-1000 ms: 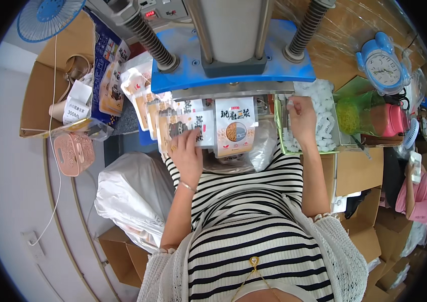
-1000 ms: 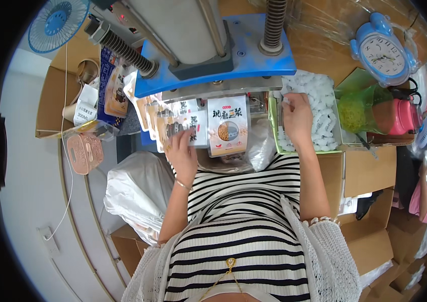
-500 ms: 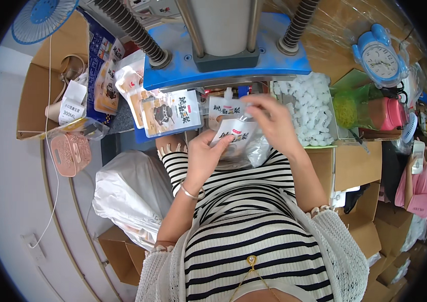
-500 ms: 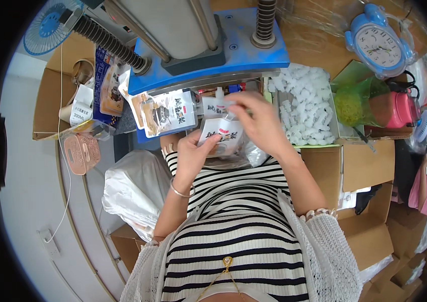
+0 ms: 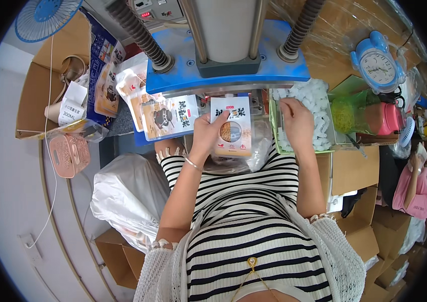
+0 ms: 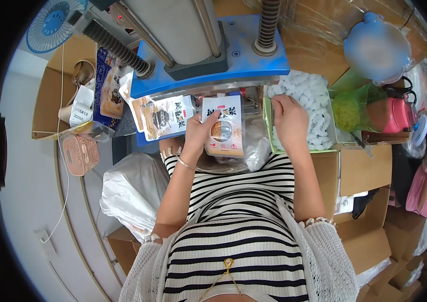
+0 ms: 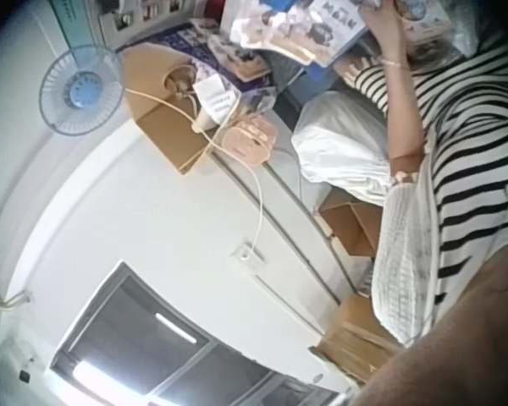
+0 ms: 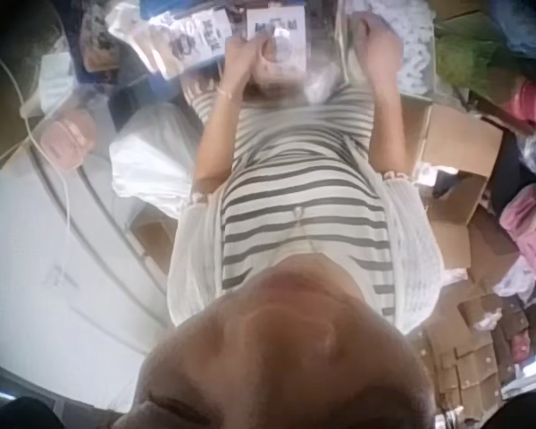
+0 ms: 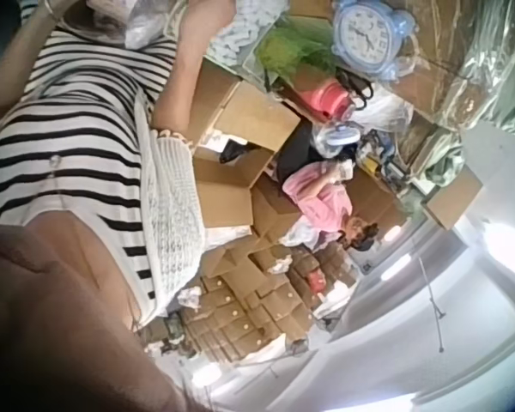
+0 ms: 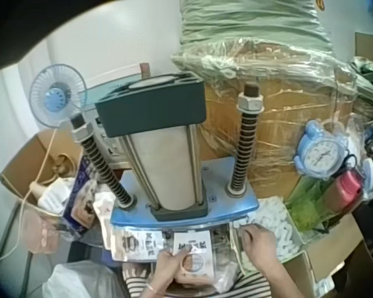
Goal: Packaging small items into plastic bags and sealing them using a heat sealer machine.
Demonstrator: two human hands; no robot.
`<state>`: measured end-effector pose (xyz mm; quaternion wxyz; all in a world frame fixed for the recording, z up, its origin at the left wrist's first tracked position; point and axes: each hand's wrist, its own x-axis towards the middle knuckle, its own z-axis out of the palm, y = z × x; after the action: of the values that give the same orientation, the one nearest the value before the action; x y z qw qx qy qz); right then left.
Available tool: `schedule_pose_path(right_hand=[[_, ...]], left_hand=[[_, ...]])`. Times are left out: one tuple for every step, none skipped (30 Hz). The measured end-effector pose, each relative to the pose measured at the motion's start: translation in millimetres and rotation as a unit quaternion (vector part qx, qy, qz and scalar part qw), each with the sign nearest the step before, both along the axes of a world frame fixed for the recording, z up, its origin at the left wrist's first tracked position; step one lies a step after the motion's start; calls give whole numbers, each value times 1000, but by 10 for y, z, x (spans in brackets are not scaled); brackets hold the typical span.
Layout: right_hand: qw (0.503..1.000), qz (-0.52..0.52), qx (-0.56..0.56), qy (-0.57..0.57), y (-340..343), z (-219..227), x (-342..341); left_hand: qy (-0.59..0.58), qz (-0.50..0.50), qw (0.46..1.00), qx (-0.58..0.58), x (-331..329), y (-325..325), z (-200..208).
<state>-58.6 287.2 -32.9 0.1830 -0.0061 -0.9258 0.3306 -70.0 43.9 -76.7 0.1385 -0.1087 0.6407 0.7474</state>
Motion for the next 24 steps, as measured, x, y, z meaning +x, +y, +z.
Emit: schedule_pose_path(right_hand=[[1000, 0, 3, 3, 39, -13, -14], [997, -18, 71, -37, 62, -65, -8], [987, -36, 138, -77, 72, -118, 10], [971, -51, 202, -117, 67, -147, 19], [979, -55, 172, -95, 10, -140, 39], [979, -57, 171, -97, 39, -162, 39], [981, -60, 173, -72, 84, -195, 30], [983, -58, 170, -45, 78, -222, 40], [984, -60, 168, -17, 61, -244, 16], [984, -62, 163, -18, 51, -269, -16], [983, -59, 173, -27, 49, -291, -60], [980, -58, 185, -35, 68, -319, -111], [978, -58, 197, -44, 72, -338, -144], [978, -59, 196, -45, 86, -338, -160], [988, -51, 141, -38, 101, -326, -172], [995, -43, 86, -31, 114, -306, -178], [999, -34, 31, -24, 124, -286, -173], [999, -32, 33, -24, 133, -268, -151], [997, -49, -2, -55, 122, -252, -137], [993, -65, -36, -88, 111, -237, -117], [987, -82, -69, -121, 108, -222, -93], [986, -85, -68, -126, 113, -234, -45], [981, -67, -146, -110, 109, -232, 3], [970, -44, -223, -91, 80, -183, 66]], left_hand=[[3, 0, 1000, 3, -12, 22, 10], [5, 3, 1000, -11, 11, 24, 25], [7, 8, 1000, -26, 53, 7, 46], [9, 15, 999, -43, 91, -34, 65], [34, -46, 972, -227, 108, -125, 153], [32, -49, 972, -228, 205, -142, 327], [91, -10, 920, -381, 308, -144, 526], [146, 31, 837, -526, 405, -204, 650], [146, 29, 834, -531, 403, -306, 576], [260, 41, 750, -608, 389, -421, 391], [364, 53, 646, -669, 403, -511, 206], [350, 33, 662, -662, 439, -522, 96], [351, 31, 660, -663, 472, -581, 12], [350, 27, 668, -656, 499, -610, 13], [349, 24, 675, -649, 519, -644, 19], [348, 21, 684, -641, 531, -673, 22], [376, 43, 702, -603, 450, -688, 4], [375, 44, 703, -603, 434, -697, -1], [351, 62, 714, -602, 400, -710, 55], [327, 79, 725, -601, 380, -722, 125], [303, 95, 735, -599, 374, -724, 209], [331, 112, 712, -609, 389, -700, 365], [328, 106, 716, -607, 409, -644, 534], [303, 73, 795, -520, 475, -579, 730]])
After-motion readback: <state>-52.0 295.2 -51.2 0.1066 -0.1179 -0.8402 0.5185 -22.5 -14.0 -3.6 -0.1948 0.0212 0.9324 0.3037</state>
